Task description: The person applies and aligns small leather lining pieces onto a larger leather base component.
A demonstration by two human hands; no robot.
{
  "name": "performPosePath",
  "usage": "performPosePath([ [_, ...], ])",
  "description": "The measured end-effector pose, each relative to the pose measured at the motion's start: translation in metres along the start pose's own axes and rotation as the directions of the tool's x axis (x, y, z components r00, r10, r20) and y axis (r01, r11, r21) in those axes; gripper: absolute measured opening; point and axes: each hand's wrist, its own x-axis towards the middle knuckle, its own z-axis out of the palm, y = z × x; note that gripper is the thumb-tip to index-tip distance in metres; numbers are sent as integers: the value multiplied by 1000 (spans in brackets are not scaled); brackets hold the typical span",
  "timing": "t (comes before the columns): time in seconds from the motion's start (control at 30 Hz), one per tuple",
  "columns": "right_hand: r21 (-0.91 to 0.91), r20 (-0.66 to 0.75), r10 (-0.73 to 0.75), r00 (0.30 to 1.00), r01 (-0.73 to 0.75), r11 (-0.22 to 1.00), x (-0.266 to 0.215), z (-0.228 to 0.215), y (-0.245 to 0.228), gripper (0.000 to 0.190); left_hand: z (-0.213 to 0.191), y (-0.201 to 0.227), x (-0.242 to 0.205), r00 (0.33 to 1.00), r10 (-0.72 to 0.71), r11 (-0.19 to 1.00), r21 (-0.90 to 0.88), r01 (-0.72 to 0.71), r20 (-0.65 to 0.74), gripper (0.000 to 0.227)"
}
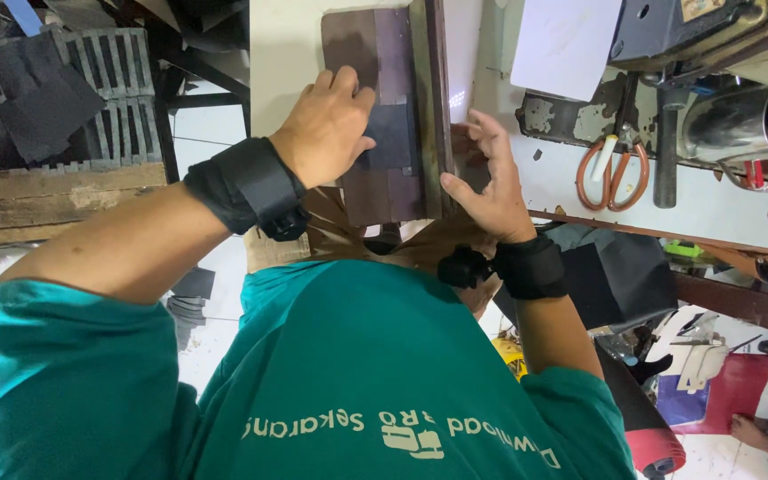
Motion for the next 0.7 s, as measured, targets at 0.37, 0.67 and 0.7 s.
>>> performPosePath([
  [0.37, -27, -24, -42, 999, 41, 999, -3, 0, 17, 72, 1, -22, 29, 962, -115, 943, -278, 184, 247, 14],
  [0.67, 53, -14, -66, 998, 66, 996, -2, -1, 21, 72, 10, -28, 41, 979, -49, 978, -189, 87, 198, 29],
  [0.7, 57, -12, -54, 998, 54, 997, -2, -2, 18, 71, 11, -31, 42, 982, 0, 975, -219, 43, 191, 25],
])
